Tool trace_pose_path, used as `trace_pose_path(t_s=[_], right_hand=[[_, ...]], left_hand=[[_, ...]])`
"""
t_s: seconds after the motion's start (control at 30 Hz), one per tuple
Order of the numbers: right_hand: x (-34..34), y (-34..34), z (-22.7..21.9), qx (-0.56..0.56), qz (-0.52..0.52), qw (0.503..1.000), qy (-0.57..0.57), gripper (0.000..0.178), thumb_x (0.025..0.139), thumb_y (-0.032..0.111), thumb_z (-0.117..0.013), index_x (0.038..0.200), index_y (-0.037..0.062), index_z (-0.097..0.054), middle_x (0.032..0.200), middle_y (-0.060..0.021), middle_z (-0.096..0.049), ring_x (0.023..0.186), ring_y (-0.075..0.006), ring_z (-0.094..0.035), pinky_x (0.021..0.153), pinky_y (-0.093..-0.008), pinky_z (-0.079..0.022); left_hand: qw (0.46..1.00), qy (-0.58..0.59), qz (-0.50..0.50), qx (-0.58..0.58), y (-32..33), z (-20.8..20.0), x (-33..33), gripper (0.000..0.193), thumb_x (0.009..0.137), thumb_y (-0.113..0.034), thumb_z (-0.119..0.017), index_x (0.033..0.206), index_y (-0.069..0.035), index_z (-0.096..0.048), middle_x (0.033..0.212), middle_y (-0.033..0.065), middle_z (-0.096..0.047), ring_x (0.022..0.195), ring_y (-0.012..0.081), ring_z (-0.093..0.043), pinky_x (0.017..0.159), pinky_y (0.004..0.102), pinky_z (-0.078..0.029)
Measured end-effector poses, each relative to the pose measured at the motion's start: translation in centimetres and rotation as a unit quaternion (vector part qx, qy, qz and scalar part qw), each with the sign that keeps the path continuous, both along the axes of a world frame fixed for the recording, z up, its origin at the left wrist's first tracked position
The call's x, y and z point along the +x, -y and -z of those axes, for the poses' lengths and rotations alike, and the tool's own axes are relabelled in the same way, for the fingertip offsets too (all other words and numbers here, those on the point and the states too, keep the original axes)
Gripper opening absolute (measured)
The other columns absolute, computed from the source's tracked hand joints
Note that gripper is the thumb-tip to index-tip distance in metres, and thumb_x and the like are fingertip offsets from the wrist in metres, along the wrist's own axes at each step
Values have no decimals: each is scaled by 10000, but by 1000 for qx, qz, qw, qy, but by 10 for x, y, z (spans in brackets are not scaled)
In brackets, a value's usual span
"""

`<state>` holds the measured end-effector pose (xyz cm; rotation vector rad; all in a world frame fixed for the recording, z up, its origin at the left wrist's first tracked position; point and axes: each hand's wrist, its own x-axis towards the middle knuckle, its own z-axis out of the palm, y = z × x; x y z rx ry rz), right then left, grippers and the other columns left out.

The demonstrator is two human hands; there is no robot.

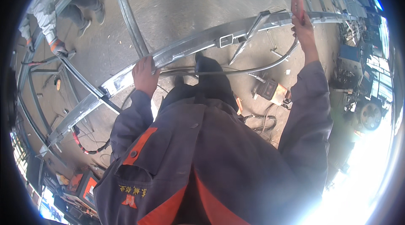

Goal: The person welds a curved metal frame using a handheld welding torch, repeatedly positioning and tacking metal bars to the frame. They move around the structure, align pieces, and apply welds at multiple joints while another worker assists nearby.

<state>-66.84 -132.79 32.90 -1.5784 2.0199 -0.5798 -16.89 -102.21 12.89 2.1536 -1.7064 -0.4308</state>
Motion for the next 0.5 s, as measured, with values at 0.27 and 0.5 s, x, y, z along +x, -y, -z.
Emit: trace_pose_path(t_s=[0.27,0.5], right_hand=[[-3,140,154,171,-166,968,-80,675,961,342,-727,1572,208,-475,1014,-110,-733,749,-204,-691,696,-352,-563],[11,139,207,119,-236,940,-218,734,964,360,-673,1603,178,-358,1366,-270,-642,1250,-474,-619,1005,-565,-502]], left_hand=[[999,13,-34,9,11,-3,-9,661,820,-243,-849,1426,-128,-609,1388,121,-593,1316,383,-521,1127,519,-406],[995,23,-33,89,37,-18,-11,570,817,-279,-839,1340,-141,-661,1288,80,-632,1250,351,-559,1074,503,-436]])
